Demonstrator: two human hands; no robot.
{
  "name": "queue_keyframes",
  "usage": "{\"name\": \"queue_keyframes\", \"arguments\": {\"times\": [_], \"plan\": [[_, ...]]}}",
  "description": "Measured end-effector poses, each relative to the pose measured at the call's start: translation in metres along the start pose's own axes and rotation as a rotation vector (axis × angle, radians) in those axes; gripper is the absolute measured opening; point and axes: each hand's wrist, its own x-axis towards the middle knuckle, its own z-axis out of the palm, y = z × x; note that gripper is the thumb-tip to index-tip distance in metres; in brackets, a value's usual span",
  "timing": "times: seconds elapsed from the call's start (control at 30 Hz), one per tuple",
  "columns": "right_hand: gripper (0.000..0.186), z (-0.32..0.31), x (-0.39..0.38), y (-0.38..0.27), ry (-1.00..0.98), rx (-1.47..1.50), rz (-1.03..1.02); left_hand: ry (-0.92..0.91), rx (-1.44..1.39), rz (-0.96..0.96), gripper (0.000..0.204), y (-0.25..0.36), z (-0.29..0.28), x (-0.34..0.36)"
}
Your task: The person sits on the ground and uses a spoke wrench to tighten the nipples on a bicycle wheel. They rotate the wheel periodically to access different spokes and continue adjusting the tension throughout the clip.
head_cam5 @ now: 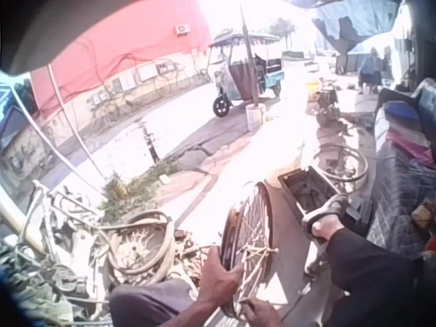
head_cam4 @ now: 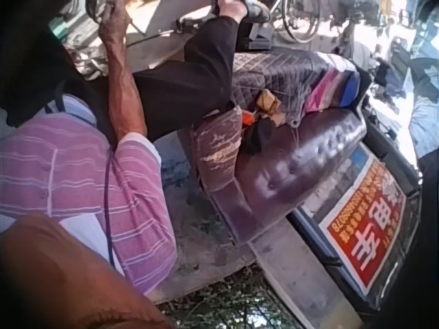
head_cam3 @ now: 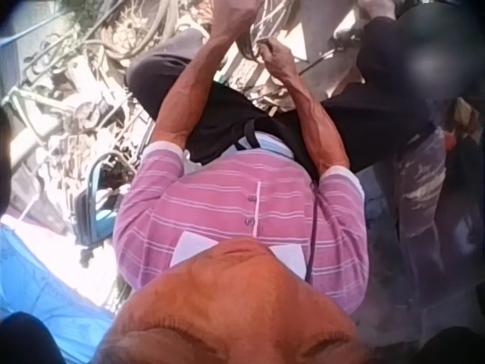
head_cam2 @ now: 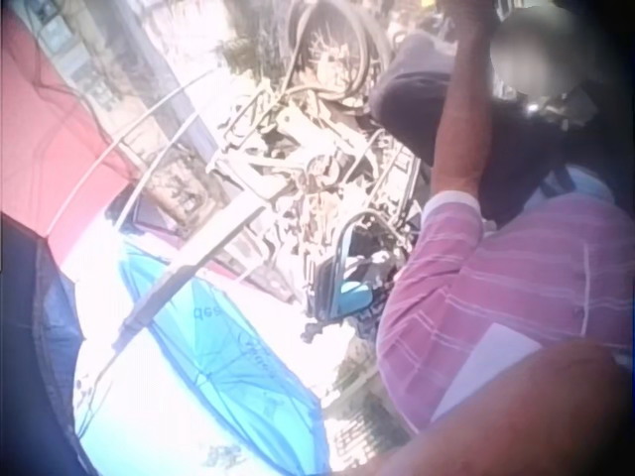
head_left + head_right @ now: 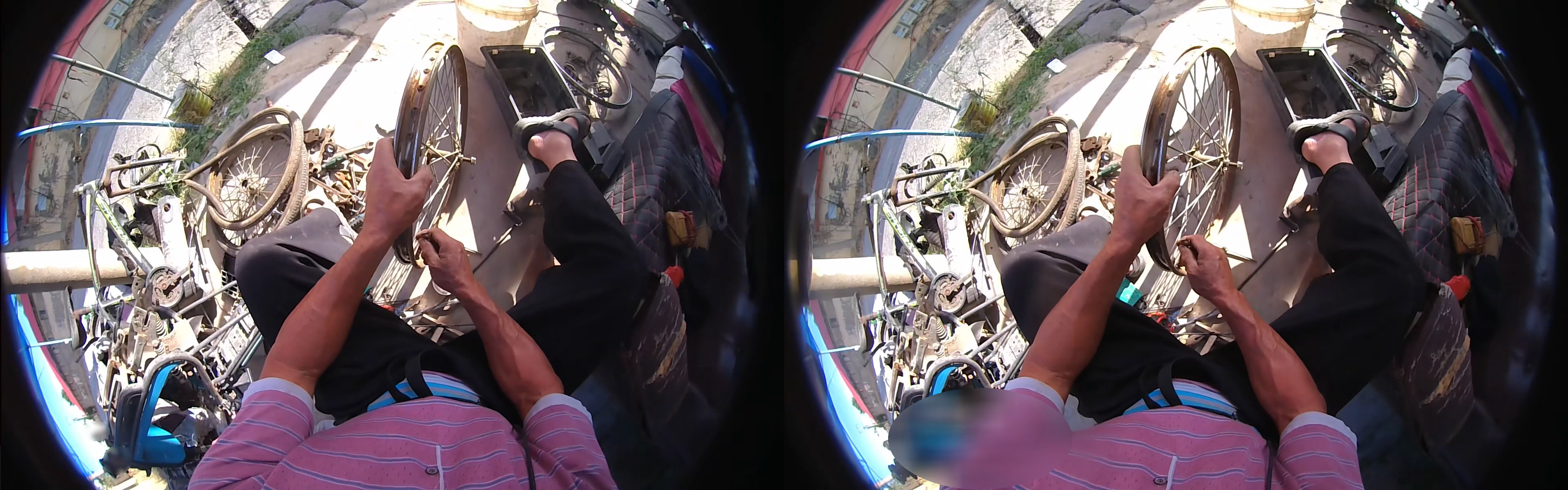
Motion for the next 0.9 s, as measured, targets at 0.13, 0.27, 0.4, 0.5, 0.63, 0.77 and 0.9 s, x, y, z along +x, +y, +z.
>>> {"name": "queue_keyframes", "arguments": {"times": [0.13,0.27,0.4,0.5,0.63,0.77,0.9], "plan": [[0.020,-0.006,0.003,0.008,-0.046,-0.030,-0.085,-0.057,0.009,-0.054,0.031,0.007,-0.004,0.002],[0.021,-0.007,0.003,0.006,-0.110,-0.077,-0.022,-0.043,-0.018,-0.070,0.030,0.000,-0.003,0.000],[0.021,-0.002,0.002,0.006,-0.106,-0.139,-0.046,-0.042,-0.013,-0.037,0.030,0.001,-0.004,-0.001],[0.020,0.002,-0.002,0.008,-0.028,-0.227,-0.134,-0.039,-0.004,-0.007,0.031,0.003,-0.004,0.000],[0.019,-0.001,-0.005,0.007,-0.021,-0.240,-0.161,-0.038,-0.006,-0.018,0.031,0.005,-0.003,0.001],[0.017,-0.003,-0.006,0.001,-0.023,-0.313,-0.245,-0.025,-0.029,-0.039,0.032,0.007,-0.004,0.003],[0.017,-0.003,-0.006,-0.004,-0.038,-0.411,-0.263,-0.003,-0.015,0.003,0.032,-0.005,-0.005,0.002]]}}
